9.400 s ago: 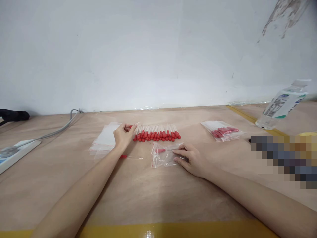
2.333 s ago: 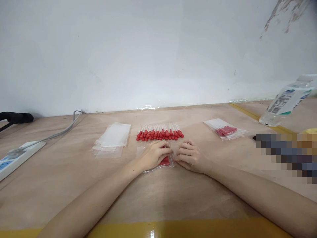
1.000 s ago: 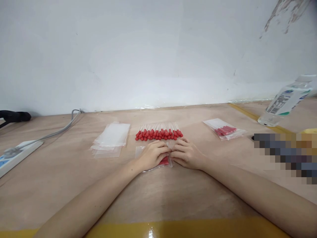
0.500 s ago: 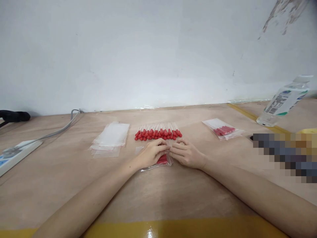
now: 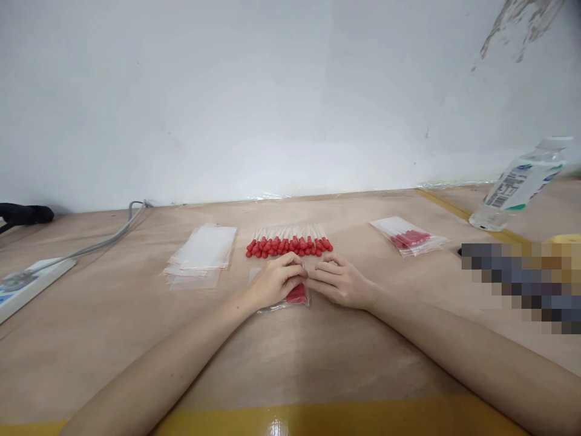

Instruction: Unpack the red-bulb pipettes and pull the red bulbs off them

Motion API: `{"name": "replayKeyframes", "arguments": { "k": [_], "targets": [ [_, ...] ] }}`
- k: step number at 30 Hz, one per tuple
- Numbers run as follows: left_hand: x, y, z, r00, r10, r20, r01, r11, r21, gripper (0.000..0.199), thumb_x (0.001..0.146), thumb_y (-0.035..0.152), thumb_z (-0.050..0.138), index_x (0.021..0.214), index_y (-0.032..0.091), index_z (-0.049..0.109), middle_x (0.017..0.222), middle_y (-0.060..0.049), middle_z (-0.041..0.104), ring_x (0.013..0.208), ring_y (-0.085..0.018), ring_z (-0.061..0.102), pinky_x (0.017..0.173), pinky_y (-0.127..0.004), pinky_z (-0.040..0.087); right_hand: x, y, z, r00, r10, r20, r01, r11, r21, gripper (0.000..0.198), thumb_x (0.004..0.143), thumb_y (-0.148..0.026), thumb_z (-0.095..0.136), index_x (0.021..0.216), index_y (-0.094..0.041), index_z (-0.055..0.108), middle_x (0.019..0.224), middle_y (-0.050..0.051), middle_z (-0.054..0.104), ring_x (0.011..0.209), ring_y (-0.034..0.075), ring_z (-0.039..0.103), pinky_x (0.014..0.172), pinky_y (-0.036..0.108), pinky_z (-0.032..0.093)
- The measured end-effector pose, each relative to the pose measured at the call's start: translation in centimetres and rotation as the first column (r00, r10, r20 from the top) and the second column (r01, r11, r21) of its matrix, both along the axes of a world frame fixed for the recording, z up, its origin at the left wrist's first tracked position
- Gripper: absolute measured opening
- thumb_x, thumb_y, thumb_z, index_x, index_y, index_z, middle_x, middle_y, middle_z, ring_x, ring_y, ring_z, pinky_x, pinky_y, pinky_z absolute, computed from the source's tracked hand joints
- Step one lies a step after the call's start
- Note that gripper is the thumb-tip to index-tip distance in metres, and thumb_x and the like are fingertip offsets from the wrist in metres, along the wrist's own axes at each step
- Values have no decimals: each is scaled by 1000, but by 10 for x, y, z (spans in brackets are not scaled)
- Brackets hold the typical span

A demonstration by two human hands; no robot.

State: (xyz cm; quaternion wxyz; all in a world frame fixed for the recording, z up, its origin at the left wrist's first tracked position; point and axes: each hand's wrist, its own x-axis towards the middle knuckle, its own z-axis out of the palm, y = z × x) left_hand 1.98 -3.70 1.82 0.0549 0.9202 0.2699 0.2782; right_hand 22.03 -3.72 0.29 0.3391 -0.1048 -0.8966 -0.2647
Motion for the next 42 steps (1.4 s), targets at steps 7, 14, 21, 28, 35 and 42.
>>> {"name": "replayKeyframes", "arguments": {
  "k": [7, 14, 21, 28, 35, 42],
  "targets": [
    [-2, 1, -7, 1000, -1, -11, 2, 996, 90, 16, 84, 15, 44, 83, 16, 60, 85, -4, 54, 75, -11, 53, 66, -22, 43, 1, 4, -8, 995, -10, -101, 2, 997, -83, 13, 82, -14, 50, 91, -17, 58, 82, 2, 63, 83, 14, 51, 75, 31, 38],
    [-2, 0, -7, 1000, 4, -24, 0, 991, 135, 17, 85, 14, 42, 80, 15, 58, 83, -4, 54, 72, -11, 52, 64, -21, 43, 2, 5, -8, 994, -35, -100, 23, 992, -121, 7, 81, -17, 52, 83, -19, 59, 74, 1, 61, 76, 13, 48, 69, 29, 36],
    [-2, 0, -8, 1000, 5, -28, -1, 992, 125, 20, 84, 13, 40, 80, 15, 59, 84, -4, 54, 73, -11, 53, 64, -22, 44, 1, 5, -6, 999, -10, -45, 2, 984, -177, 11, 82, -18, 50, 74, -19, 57, 73, 0, 59, 75, 12, 46, 69, 28, 35],
    [-1, -2, -6, 999, 0, -34, 4, 994, 110, 22, 85, 11, 37, 84, 16, 58, 87, -5, 54, 76, -11, 53, 67, -22, 45, 0, 5, -6, 999, -27, -33, 21, 985, -171, 12, 83, -20, 49, 77, -21, 59, 76, 0, 59, 80, 13, 46, 71, 29, 34],
    [1, 2, -6, 982, 25, -188, 19, 973, 230, 21, 87, 12, 37, 84, 17, 57, 97, -4, 57, 83, -13, 55, 70, -23, 45, 1, 5, -8, 999, -40, -24, 37, 992, -117, 17, 85, -12, 44, 80, -18, 59, 76, 0, 59, 80, 13, 46, 73, 30, 34],
    [1, 1, 1, 959, 0, -282, 98, 938, 333, 30, 89, 13, 30, 71, 14, 54, 73, -3, 57, 66, -12, 53, 62, -23, 43, -2, 5, -3, 994, -68, 92, 76, 993, -89, 27, 88, -10, 35, 75, -17, 57, 70, 0, 56, 75, 12, 44, 74, 29, 33]
  ]
}}
